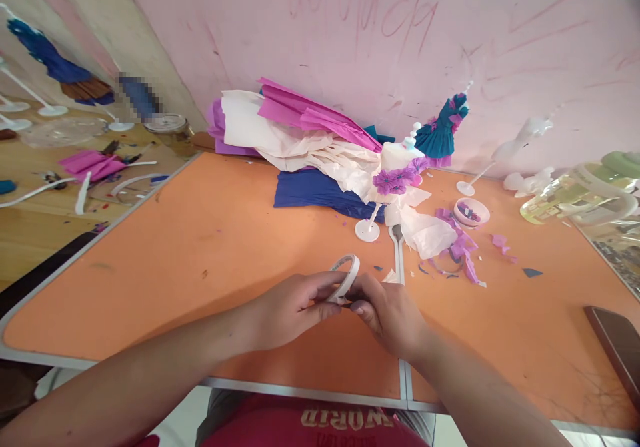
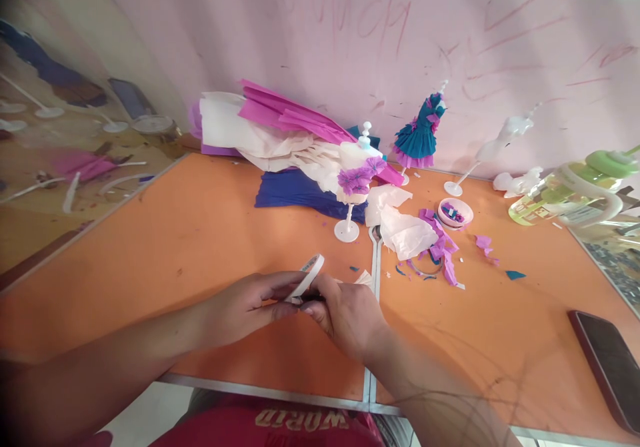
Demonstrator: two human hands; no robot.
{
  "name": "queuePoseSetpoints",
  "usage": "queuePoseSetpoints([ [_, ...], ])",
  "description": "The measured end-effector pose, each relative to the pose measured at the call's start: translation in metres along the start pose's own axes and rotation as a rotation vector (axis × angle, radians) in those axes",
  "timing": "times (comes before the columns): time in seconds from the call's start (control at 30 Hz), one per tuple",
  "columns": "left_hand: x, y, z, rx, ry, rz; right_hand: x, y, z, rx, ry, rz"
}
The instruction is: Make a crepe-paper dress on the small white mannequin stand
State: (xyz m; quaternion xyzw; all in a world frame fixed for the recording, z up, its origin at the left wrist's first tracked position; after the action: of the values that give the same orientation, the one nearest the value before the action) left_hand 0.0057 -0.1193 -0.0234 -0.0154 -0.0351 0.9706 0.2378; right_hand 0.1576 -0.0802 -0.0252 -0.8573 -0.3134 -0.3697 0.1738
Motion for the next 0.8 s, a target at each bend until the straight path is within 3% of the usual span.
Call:
queuePoseSetpoints([
  [0.13,0.002,0.0,-0.003,-0.012,0.015,0.046,-0.008,0.0,0.001,-0.041,-0.079,-0.032],
  [0.57,0.002,0.001,-0.005,0.025,0.045,0.107,-0.014,0.002,0.003,-0.057,0.001,0.138],
  [0.8,0.002,0.001,-0.007,0.022,0.058,0.116,-0.008,0.003,-0.003,0.037,0.193,0.327],
])
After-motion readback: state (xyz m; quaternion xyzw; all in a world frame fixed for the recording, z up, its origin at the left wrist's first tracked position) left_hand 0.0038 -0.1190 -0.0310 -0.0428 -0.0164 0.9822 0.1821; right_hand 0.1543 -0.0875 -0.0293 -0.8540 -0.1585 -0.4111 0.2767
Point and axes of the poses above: each hand's wrist, its own y-axis away from the middle knuckle, its own x-axis out of the back of the hand, z = x × y, the point moved 5 cm from there along -y, towards the middle knuckle, and after that the axes turned 12 degrees about -x, right-handed, at the moved point
